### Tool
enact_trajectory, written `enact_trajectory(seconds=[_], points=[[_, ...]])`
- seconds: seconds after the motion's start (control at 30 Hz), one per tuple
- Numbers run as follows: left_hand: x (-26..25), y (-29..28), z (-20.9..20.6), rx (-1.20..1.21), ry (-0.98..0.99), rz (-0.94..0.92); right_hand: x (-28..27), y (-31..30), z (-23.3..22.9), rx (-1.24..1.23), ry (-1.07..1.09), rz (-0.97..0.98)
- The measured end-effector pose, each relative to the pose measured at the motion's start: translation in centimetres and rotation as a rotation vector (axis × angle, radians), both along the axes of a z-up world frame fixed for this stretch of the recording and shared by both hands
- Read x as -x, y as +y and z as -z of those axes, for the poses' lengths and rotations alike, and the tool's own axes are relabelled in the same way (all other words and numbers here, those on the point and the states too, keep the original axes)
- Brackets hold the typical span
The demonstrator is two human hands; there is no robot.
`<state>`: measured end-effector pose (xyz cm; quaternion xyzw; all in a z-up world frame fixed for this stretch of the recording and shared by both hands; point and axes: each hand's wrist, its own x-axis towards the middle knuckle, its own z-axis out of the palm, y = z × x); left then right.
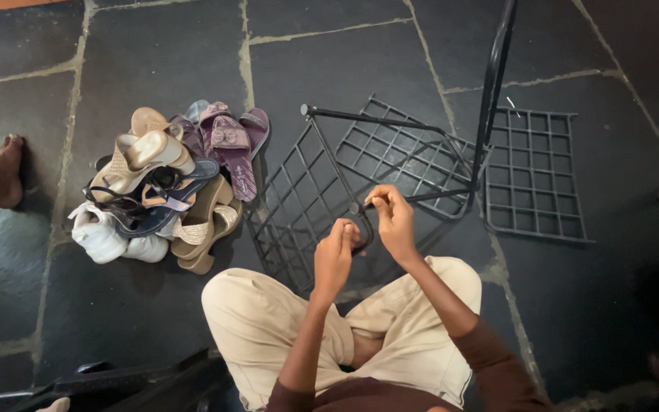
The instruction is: The person assembles a metal wire rack by connecting vertical poles to a grid base using a screwdriver. They tighten screws at multiple joints to secure the frame components together.
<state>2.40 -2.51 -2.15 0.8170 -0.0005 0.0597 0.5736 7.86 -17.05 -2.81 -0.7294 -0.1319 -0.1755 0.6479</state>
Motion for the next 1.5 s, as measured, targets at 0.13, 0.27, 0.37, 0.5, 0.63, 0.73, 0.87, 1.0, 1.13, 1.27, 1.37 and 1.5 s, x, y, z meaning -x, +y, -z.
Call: enact_trajectory(seconds=[0.13, 0.27, 0.37, 0.5, 0.63, 0.73, 0.87, 1.0, 1.13, 1.27, 1.37, 1.5], points=[[0.4, 0.0, -0.6, 0.066, 0.019, -0.017, -0.9, -0.4, 1.7, -0.177, -0.011, -0.005], [0.7, -0.4, -1.6, -0.013, -0.040, 0.007, -1.0, -2.3, 3.8, -0.467, 0.152, 0.114], [1.2, -0.8, -2.4, -0.077, -0.077, -0.041, -0.6, -5.5, 6.0, -0.521, 0.136, 0.175], [3.0, -2.6, -2.0, -0.099, -0.350, -0.090, 1.4, -11.9, 10.5, -0.364, 0.286, 0.339], [4.3, -6.5, 2.4, -0.021, -0.254, 0.201, 3.1, -18.2, 16.1, -0.297, 0.380, 0.424], [2.8, -10.0, 8.7, 0.019, -0.057, 0.267, 3.6, -22.2, 20.0, -0.170, 0.380, 0.419], [-1.4, -12.8, 17.2, -0.017, 0.008, 0.238, 3.8, -24.5, 23.0, 0.002, 0.456, 0.477], [-5.9, -16.3, 22.1, -0.152, -0.076, 0.239, 3.9, -23.6, 24.5, 0.244, 0.571, 0.766], [-8.5, -20.7, 23.9, -0.277, 0.014, 0.292, 3.1, -23.9, 24.9, 0.382, 0.724, 0.905], [-8.9, -23.2, 25.5, -0.223, 0.105, 0.384, 2.4, -24.2, 25.1, 0.480, 0.694, 0.871], [-8.8, -24.2, 26.4, -0.261, 0.069, 0.413, 2.0, -23.9, 25.5, 0.444, 0.825, 0.865], [-9.0, -25.1, 26.8, -0.329, 0.096, 0.420, 2.0, -23.9, 25.6, 0.446, 0.860, 0.787]])
